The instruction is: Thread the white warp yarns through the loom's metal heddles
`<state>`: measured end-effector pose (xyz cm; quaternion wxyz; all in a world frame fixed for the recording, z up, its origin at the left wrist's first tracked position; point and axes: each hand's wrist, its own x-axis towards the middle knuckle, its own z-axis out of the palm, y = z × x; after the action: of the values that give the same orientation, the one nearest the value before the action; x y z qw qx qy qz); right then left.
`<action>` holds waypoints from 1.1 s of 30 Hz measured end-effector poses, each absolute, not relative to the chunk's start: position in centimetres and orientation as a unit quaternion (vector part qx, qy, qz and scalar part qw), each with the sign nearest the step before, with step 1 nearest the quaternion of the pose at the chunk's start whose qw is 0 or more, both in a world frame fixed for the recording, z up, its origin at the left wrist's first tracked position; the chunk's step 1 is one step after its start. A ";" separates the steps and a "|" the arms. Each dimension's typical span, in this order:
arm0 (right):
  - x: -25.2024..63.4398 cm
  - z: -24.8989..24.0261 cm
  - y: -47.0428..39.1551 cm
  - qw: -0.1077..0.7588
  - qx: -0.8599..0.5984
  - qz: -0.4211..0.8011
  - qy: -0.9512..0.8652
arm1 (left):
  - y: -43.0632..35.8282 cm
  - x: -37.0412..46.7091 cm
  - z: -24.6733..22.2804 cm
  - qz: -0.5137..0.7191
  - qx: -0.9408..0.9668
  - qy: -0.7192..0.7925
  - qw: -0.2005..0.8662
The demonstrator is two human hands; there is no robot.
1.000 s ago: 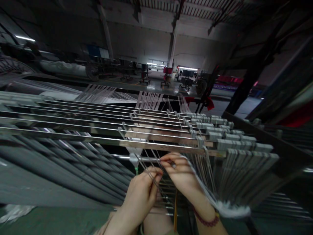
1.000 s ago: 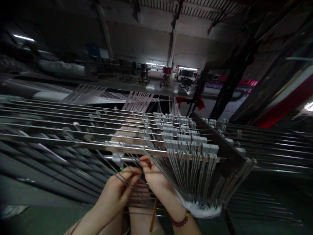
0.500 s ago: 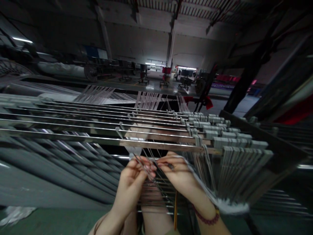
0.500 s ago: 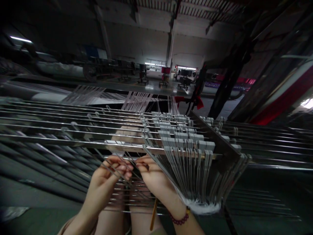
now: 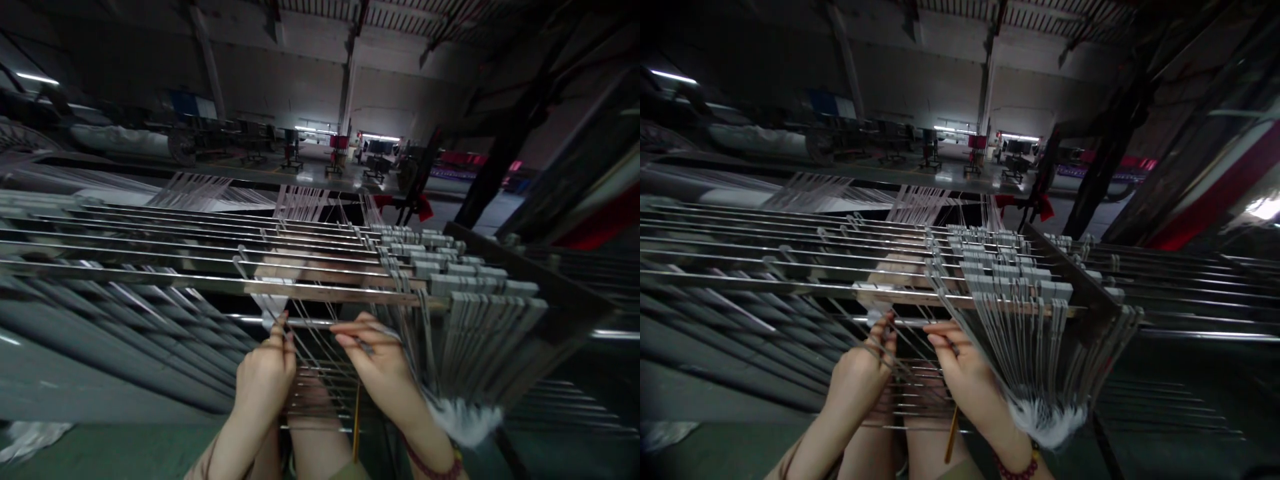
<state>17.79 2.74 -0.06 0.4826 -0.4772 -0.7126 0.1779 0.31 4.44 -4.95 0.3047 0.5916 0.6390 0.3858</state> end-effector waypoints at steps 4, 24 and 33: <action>17.5 -0.6 3.4 0.457 -0.485 0.180 -0.724 | 4.6 0.9 -3.6 0.416 0.586 0.532 0.448; 17.1 -1.2 3.9 0.390 -0.491 0.173 -0.759 | 0.9 0.9 -2.6 0.416 0.737 0.455 0.276; 18.4 0.5 1.9 0.475 -0.477 0.231 -0.702 | 6.6 0.0 -4.9 0.502 0.628 0.521 0.286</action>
<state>18.41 1.92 0.51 0.4752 -0.4770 -0.7025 0.2305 -0.03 6.55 -4.87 0.2864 0.6276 0.5213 0.5024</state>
